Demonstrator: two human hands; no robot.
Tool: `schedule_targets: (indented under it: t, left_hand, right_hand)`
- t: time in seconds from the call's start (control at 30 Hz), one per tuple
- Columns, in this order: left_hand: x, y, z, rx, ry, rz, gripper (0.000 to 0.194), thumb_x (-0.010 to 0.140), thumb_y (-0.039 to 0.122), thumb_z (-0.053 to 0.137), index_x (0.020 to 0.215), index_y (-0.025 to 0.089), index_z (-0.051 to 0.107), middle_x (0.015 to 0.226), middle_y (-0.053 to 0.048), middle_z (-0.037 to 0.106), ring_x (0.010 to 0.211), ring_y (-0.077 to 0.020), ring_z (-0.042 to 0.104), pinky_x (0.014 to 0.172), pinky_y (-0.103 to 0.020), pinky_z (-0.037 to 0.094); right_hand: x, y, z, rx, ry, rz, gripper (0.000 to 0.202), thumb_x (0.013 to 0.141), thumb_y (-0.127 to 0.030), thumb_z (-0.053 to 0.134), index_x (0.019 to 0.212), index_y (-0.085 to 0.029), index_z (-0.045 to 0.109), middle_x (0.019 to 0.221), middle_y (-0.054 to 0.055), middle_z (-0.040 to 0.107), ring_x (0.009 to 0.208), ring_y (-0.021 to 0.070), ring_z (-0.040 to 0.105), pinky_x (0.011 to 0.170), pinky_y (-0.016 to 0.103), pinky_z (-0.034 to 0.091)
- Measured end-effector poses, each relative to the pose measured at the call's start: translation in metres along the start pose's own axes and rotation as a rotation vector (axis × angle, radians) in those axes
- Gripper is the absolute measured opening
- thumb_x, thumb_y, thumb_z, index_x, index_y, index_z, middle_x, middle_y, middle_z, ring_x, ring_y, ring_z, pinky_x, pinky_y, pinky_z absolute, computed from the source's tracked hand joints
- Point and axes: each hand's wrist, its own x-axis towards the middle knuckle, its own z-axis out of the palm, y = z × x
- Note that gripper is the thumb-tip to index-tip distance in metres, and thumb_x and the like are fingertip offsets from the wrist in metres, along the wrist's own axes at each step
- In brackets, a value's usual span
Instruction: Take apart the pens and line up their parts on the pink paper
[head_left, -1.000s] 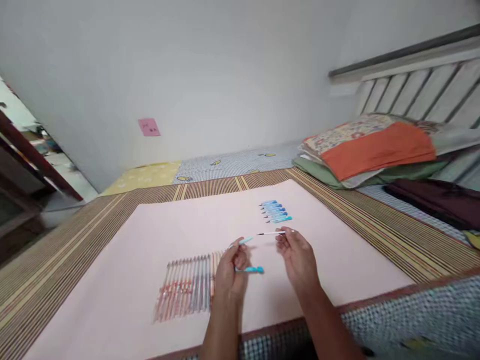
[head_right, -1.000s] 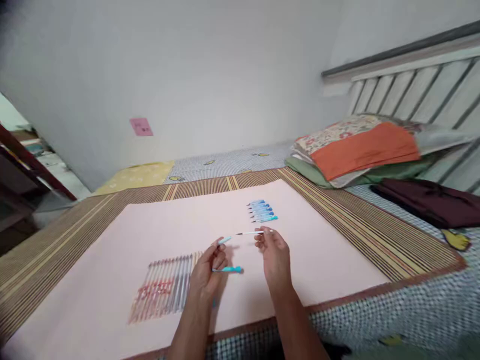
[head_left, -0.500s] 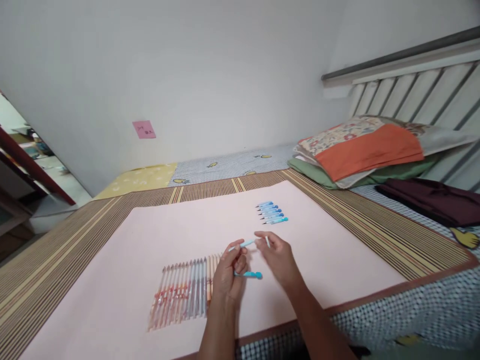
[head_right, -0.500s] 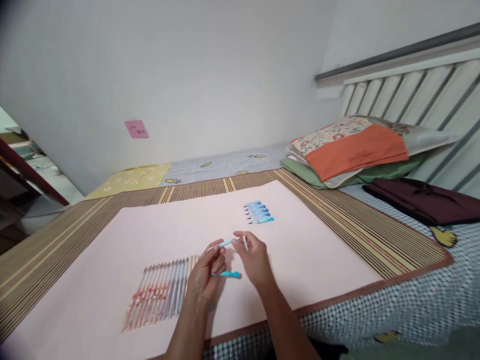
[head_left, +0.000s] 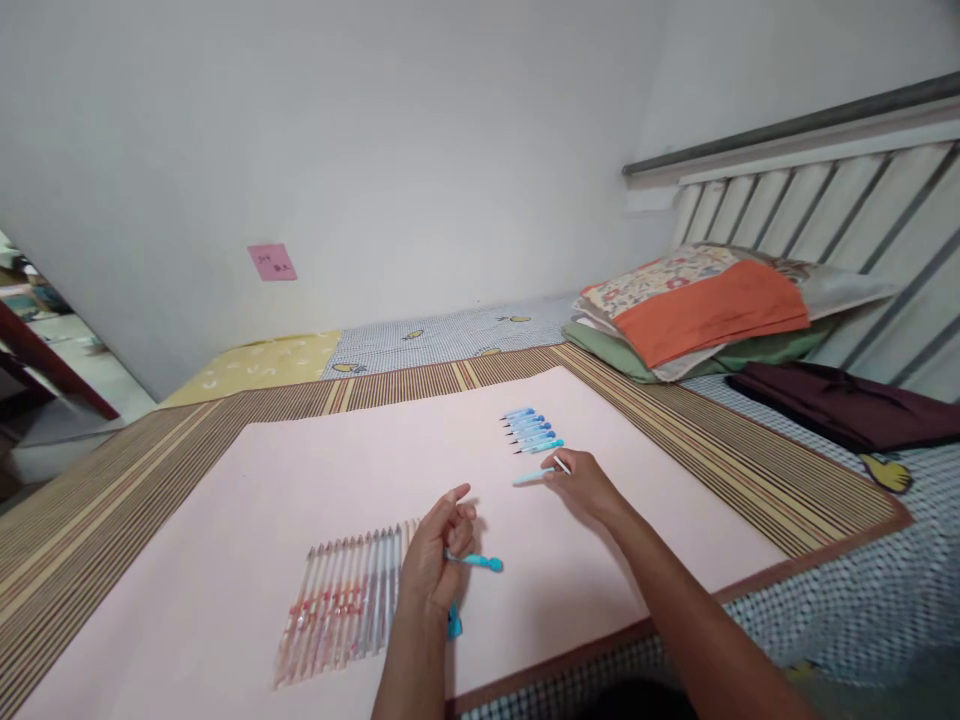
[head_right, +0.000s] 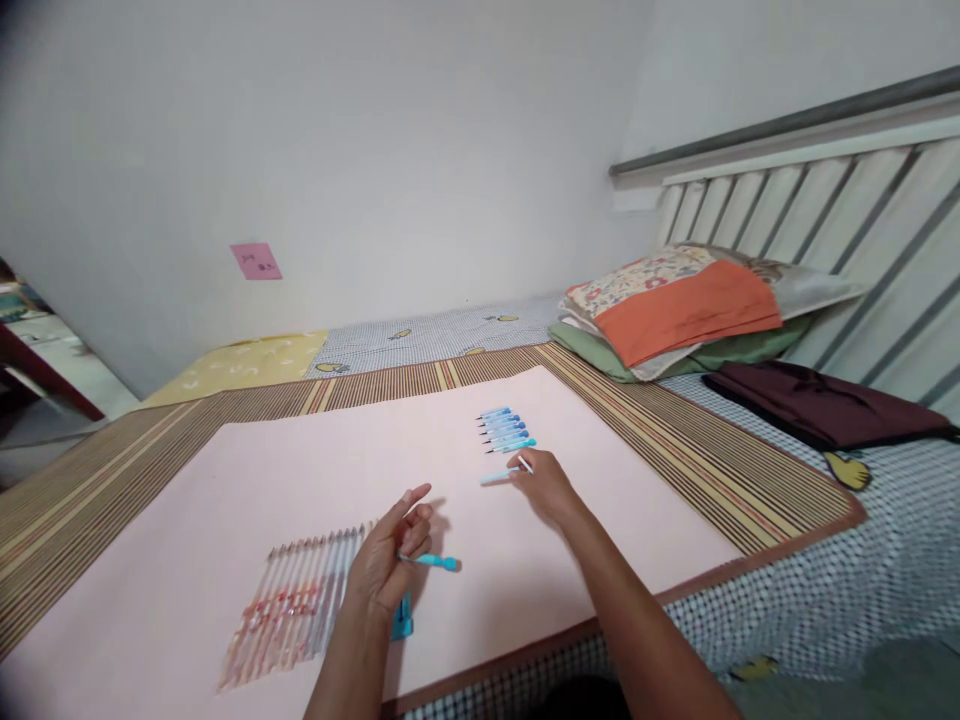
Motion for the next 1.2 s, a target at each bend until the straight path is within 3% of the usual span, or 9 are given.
schedule_targets:
  t: [0.17, 0.33, 0.67, 1.2]
  left_hand:
    - [0.001, 0.003, -0.001, -0.020, -0.007, 0.016, 0.038, 0.074, 0.036, 0.083, 0.099, 0.010, 0.073, 0.068, 0.001, 0.065, 0.041, 0.0003, 0.024, 0.040, -0.016, 0.018]
    - [0.002, 0.002, 0.000, -0.024, -0.012, 0.010, 0.038, 0.074, 0.035, 0.083, 0.100, 0.009, 0.073, 0.069, 0.001, 0.065, 0.041, 0.0005, 0.025, 0.040, -0.016, 0.020]
    - [0.003, -0.001, 0.000, -0.001, -0.008, 0.007, 0.040, 0.076, 0.036, 0.082, 0.101, 0.008, 0.072, 0.070, 0.001, 0.065, 0.040, 0.0014, 0.027, 0.041, -0.016, 0.019]
    - [0.005, -0.002, -0.001, -0.008, -0.023, 0.000, 0.036, 0.078, 0.035, 0.081, 0.100, 0.008, 0.074, 0.069, 0.000, 0.066, 0.040, 0.0011, 0.027, 0.040, -0.017, 0.019]
  right_hand:
    - [0.031, 0.035, -0.006, -0.094, 0.030, -0.022, 0.021, 0.071, -0.030, 0.056, 0.085, -0.019, 0.068, 0.069, -0.002, 0.060, 0.060, 0.0163, 0.052, 0.057, 0.027, 0.039]
    - [0.040, 0.047, -0.007, -0.248, 0.040, -0.133, 0.013, 0.077, -0.023, 0.059, 0.083, -0.022, 0.071, 0.090, 0.003, 0.063, 0.083, 0.0192, 0.059, 0.076, 0.029, 0.042]
    - [0.050, 0.054, 0.002, -0.476, 0.093, -0.183, 0.017, 0.091, -0.015, 0.053, 0.092, -0.023, 0.068, 0.098, 0.003, 0.056, 0.078, 0.0152, 0.055, 0.067, 0.026, 0.036]
    - [0.054, 0.054, -0.004, -0.579, 0.111, -0.198, 0.010, 0.091, -0.013, 0.056, 0.091, -0.021, 0.062, 0.101, 0.003, 0.059, 0.080, 0.0149, 0.056, 0.065, 0.026, 0.034]
